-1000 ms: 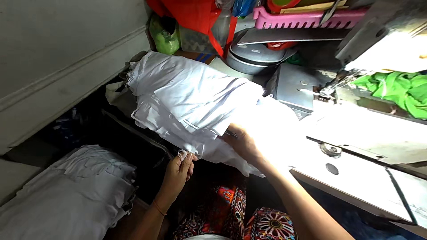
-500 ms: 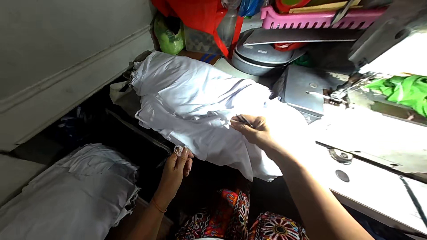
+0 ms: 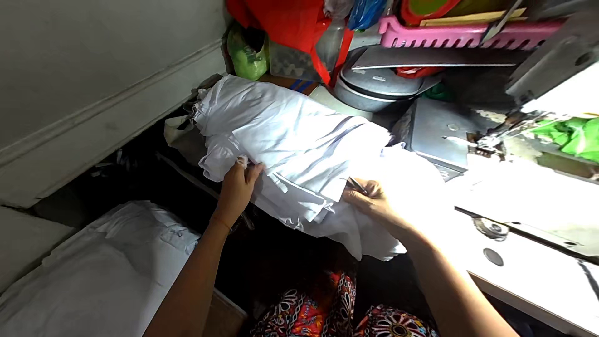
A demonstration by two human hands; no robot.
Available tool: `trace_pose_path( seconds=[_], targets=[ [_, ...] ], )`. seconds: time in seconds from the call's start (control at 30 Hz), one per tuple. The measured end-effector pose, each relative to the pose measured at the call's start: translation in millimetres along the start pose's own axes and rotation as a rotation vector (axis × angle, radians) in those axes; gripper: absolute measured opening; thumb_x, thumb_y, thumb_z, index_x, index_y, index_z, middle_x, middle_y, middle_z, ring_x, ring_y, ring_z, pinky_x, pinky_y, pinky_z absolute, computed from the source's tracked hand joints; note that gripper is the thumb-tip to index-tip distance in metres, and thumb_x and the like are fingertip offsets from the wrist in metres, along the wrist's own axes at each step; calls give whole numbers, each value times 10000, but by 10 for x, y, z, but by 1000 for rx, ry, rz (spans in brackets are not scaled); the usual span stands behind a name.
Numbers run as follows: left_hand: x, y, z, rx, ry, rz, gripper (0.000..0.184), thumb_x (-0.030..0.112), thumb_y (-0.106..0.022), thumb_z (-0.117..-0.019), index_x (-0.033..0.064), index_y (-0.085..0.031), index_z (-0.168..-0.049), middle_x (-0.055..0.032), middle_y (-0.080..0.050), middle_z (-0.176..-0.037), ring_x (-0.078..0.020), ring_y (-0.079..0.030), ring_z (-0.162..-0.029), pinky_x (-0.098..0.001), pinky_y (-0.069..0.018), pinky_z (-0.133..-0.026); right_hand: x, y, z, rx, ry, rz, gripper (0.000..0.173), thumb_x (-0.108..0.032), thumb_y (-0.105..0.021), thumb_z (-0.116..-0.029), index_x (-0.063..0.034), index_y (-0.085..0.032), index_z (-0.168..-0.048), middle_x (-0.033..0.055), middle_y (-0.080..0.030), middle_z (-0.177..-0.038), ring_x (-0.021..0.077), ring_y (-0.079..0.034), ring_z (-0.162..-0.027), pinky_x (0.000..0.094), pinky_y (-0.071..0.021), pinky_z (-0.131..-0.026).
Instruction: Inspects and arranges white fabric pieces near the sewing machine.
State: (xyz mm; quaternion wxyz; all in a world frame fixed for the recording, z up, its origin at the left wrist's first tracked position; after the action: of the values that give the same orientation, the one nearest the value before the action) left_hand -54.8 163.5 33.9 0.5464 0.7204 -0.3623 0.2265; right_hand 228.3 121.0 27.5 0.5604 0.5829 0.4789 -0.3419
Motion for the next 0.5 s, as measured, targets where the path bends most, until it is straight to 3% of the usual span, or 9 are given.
trace_pose_path(
  seconds=[0.1,0.17,0.23,0.27,0.4,0.47,0.5],
  targets=[
    [84,-42,-46,-103,-50,16,318,197,-539,-1071,-103,-643,-1046,-232,-658,-900,-329,-659,-840,-508,-529,-787,-98,-40,77,-42,-38,-42,197,-28,-564,-978,-117,-704,-872,-105,-566,-619,-56,-435,-500,113,-355,-470],
    [57,-69,48,-194,-77,137,271,178,-512,-1074,-42,-659,-1014,-139,-661,-887,-208,-634,-804,-411,-530,-762,-189,-191,159,-231,-71,-29,178,-79,-524,-987,-103,-689,-925,-108,-585,-665,-55,-495,-552,131,-430,-531],
    [81,-97,207,-266,-127,278,239,157,-512,-1062,-7,-675,-1005,-70,-665,-890,-117,-621,-793,-325,-536,-753,-264,-412,227,-460,-51,36,256,-196,-514,-1033,-86,-718,-1141,-94,-617,-784,-61,-520,-638,136,-460,-614],
    [136,-112,294,-278,-159,336,224,149,-524,-1049,10,-682,-974,-28,-654,-862,-66,-606,-771,-268,-528,-734,-310,-504,235,-501,-20,84,282,-236,-510,-1052,-92,-708,-1191,-87,-605,-801,-67,-507,-649,128,-451,-625],
    [311,-118,524,-282,-214,455,213,182,-555,-1031,74,-687,-904,72,-612,-813,42,-564,-758,-142,-486,-723,-441,-500,94,-236,81,147,292,-294,-488,-1068,-155,-710,-1199,-93,-543,-683,-32,-436,-538,158,-385,-516],
    [295,-115,532,-247,-200,474,239,246,-555,-1042,116,-676,-882,94,-600,-799,52,-550,-742,-131,-470,-702,-442,-390,41,-100,90,121,387,-385,-412,-1089,-174,-683,-1267,-105,-570,-741,-37,-449,-562,152,-384,-520],
    [290,-117,528,-228,-190,483,246,257,-555,-1044,126,-678,-878,95,-602,-797,50,-551,-736,-131,-471,-695,-436,-348,35,-56,91,150,437,-434,-380,-1089,-181,-676,-1288,-109,-616,-823,-44,-504,-636,156,-427,-581]
  ],
)
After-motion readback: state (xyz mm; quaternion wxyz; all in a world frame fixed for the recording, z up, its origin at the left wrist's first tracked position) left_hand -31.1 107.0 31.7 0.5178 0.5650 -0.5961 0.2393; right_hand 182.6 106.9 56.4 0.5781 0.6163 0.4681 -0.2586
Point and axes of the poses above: each hand's wrist, its own z-axis away from the middle knuckle, its own y-axis out of the back of the hand, x = y × z, the point moved 7 cm from there along -z, towards the middle knuckle
